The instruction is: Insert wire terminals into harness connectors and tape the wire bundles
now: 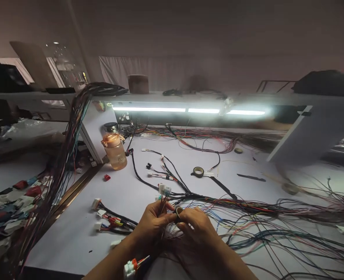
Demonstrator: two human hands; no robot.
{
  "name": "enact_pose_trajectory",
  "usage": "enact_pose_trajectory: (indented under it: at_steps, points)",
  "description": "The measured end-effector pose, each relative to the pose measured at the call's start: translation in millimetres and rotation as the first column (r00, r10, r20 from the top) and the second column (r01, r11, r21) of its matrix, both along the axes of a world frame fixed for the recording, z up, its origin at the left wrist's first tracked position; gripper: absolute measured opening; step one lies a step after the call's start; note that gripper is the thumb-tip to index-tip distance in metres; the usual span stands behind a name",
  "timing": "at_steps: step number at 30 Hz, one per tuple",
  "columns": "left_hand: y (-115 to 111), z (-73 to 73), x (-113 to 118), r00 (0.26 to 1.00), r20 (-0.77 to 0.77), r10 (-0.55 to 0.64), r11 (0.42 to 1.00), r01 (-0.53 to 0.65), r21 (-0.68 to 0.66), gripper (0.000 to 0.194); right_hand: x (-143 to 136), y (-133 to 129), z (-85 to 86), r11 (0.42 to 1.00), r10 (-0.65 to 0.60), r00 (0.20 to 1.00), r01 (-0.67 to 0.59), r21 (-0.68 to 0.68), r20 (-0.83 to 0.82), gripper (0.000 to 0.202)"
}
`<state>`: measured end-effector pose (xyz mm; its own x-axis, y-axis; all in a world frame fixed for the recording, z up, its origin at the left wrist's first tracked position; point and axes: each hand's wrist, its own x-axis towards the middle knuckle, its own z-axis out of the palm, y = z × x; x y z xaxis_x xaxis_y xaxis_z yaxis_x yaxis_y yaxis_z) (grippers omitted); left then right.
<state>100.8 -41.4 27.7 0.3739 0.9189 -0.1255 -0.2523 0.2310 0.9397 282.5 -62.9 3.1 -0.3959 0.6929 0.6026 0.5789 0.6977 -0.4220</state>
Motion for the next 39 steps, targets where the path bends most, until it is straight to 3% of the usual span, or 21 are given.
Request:
enact_pose_trajectory:
  at_steps: [9, 16, 20, 23, 27, 31, 35, 39]
  points:
    - [6, -12.1, 5, 0.989, -0.007, 0.150, 0.988, -0.149, 0.027, 0.036, -14, 0, -4.7, 0.988, -0.100, 0.993, 0.107, 0.111, -0.067, 0.043]
    - [4, -3.4, 4, 0.988, -0.086, 0.126, 0.991, -0.121, 0.059, 0.041, -16, 2, -4.2, 0.980, -0.058, 0.996, 0.070, 0.184, -0.072, 0.043]
    - [-1, 2.3, 2, 0.987, -0.133, 0.090, 0.990, -0.074, 0.122, 0.041, -11, -1, -4.2, 0.987, -0.054, 0.994, 0.067, 0.148, -0.090, 0.040]
    - [-2, 1.1, 1, 0.989, -0.139, 0.057, 0.983, -0.030, 0.183, 0.037, -5, -2, -1.6, 0.997, -0.056, 0.995, 0.059, 0.040, -0.082, 0.029]
    - [-1, -0.1, 1, 0.989, -0.115, 0.094, 0.992, -0.084, 0.091, 0.030, 1, -1, 1.5, 0.998, -0.029, 0.994, 0.023, -0.050, -0.107, 0.020]
    - [-2, 0.5, -1, 0.992, -0.123, 0.016, 0.989, 0.002, 0.145, 0.028, 2, -3, 4.1, 0.992, -0.040, 0.991, 0.024, -0.122, -0.127, 0.015]
    - [-2, -5.1, -2, 0.990, -0.140, -0.026, 0.971, 0.059, 0.233, 0.033, 1, -5, 5.5, 0.992, -0.039, 0.990, 0.022, -0.126, -0.138, 0.014]
    - [-2, -9.1, -1, 0.989, -0.144, -0.011, 0.973, 0.044, 0.227, 0.034, 1, -5, 5.4, 0.994, -0.035, 0.988, 0.019, -0.107, -0.149, 0.015]
